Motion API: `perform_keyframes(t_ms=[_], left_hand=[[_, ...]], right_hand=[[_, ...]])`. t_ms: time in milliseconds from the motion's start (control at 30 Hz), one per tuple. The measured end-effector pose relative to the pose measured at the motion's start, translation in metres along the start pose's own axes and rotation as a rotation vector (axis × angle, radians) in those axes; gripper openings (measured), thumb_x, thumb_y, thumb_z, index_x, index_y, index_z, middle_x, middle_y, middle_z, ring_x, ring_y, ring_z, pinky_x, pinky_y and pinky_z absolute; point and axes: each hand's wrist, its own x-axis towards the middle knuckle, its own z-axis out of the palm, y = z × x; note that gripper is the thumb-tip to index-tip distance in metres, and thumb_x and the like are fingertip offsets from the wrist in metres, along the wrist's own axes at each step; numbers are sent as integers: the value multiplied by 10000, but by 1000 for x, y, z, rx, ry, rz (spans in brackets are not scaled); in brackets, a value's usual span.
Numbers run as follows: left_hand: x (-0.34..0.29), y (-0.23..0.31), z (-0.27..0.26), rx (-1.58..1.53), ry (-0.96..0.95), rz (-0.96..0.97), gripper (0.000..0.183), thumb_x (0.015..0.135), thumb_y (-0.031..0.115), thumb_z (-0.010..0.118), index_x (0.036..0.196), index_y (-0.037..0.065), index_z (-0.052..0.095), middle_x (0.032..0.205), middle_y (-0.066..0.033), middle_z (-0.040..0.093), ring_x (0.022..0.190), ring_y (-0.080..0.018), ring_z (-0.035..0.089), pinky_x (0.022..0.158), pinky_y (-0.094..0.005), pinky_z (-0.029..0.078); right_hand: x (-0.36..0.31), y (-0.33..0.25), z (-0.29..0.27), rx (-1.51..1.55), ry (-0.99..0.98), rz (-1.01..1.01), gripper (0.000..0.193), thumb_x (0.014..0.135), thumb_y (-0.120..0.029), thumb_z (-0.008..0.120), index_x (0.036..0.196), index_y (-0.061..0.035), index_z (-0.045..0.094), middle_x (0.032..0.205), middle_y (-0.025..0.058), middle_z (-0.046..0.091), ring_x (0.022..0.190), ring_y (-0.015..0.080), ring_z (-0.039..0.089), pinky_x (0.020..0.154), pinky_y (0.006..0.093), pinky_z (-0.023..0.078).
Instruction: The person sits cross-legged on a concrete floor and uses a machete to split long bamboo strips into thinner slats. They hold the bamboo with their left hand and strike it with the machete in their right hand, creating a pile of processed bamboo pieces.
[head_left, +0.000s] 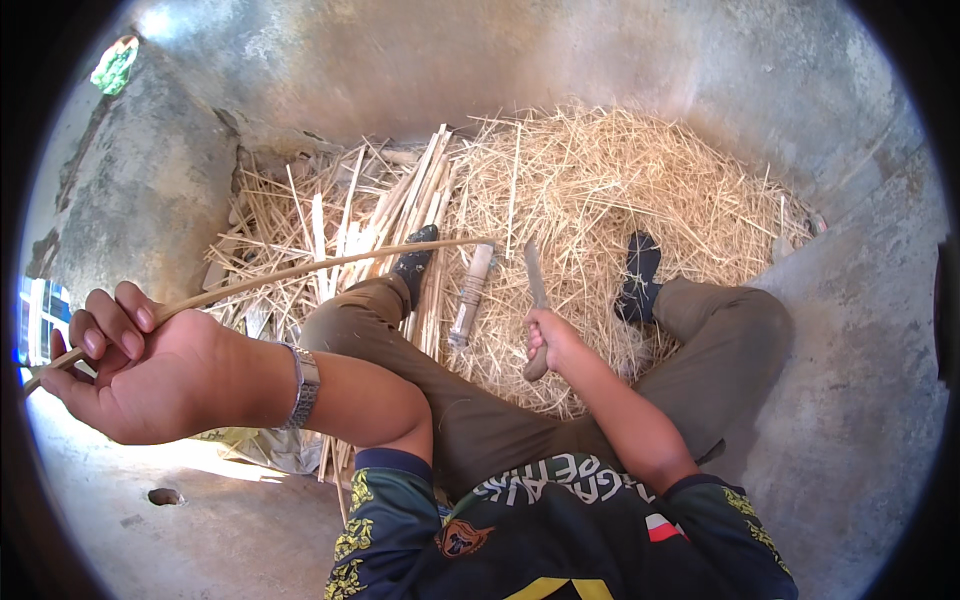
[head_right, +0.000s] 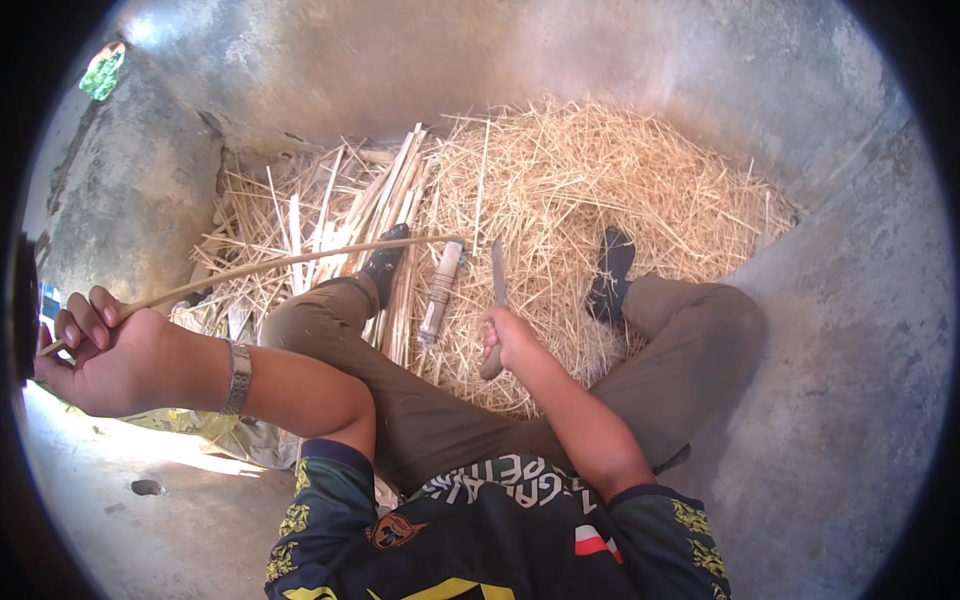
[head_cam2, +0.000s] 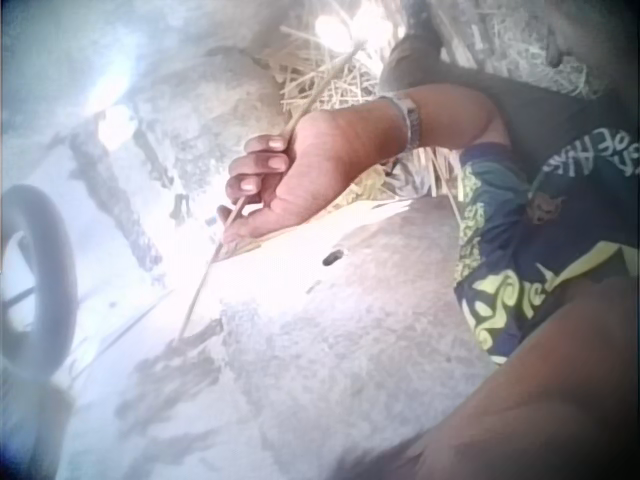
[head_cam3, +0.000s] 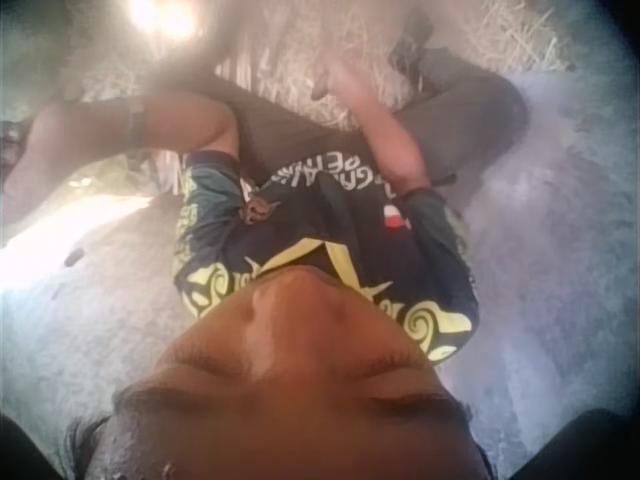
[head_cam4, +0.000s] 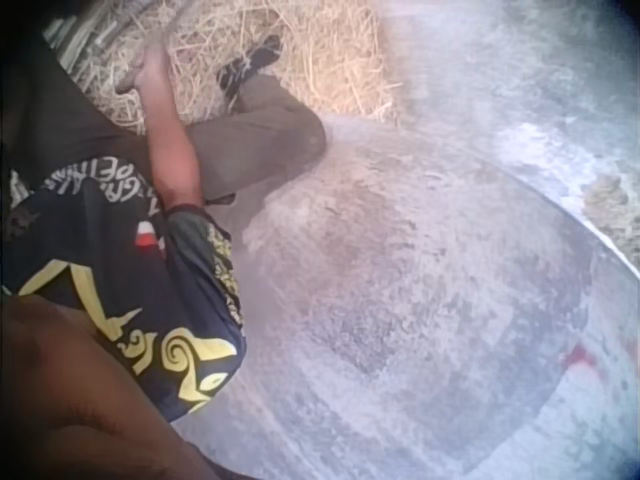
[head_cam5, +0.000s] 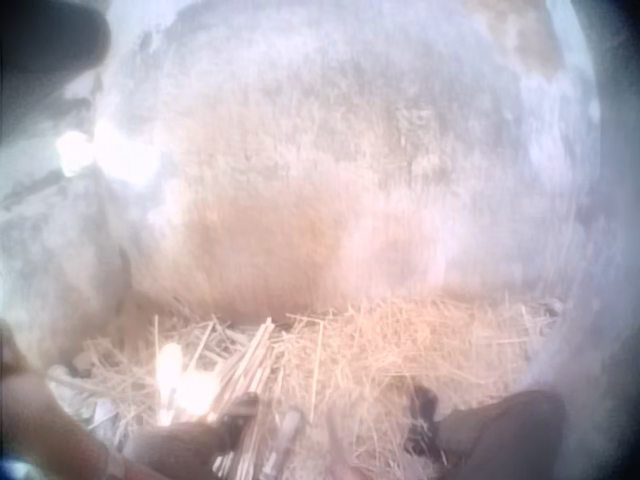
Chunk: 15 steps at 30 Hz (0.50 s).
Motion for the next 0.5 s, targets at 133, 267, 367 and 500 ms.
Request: perform_keyframes(t_ms=[133, 267, 367, 500], left_hand=[[3, 2, -3, -82, -1, -39, 203, 997, 219, 542, 892, 49, 509, 675, -33, 421, 474, -108, 312, 450, -261, 245], [14, 12, -16, -64, -48, -47, 251, 1037, 267, 521, 906, 52, 514, 677, -8, 423, 499, -96, 319, 467, -256, 248], [33, 38, -43, 24, 110, 121, 224, 970, 295, 555, 885, 94, 506, 679, -1, 433, 486, -106, 321, 468, -282, 241], [28, 65, -61, 3, 189, 308, 207, 924, 290, 580, 877, 100, 512, 678, 27, 417, 480, -98, 321, 459, -269, 237]], right_hand=[[1, 18, 4, -26, -12, 66, 190, 878, -115, 628, 766, -108, 475, 559, -18, 415, 445, 108, 390, 450, 331, 381], [24, 11, 8, -230, -35, -37, 133, 865, -113, 650, 822, -67, 534, 583, -10, 464, 460, 104, 432, 442, 322, 406], [1, -18, 28, -341, -69, -198, 171, 886, -166, 665, 845, -99, 512, 593, -40, 474, 437, 60, 422, 404, 267, 381], [-3, -24, 21, -356, -20, -428, 145, 853, -126, 666, 853, -34, 554, 604, 10, 510, 446, 94, 460, 392, 281, 387]])
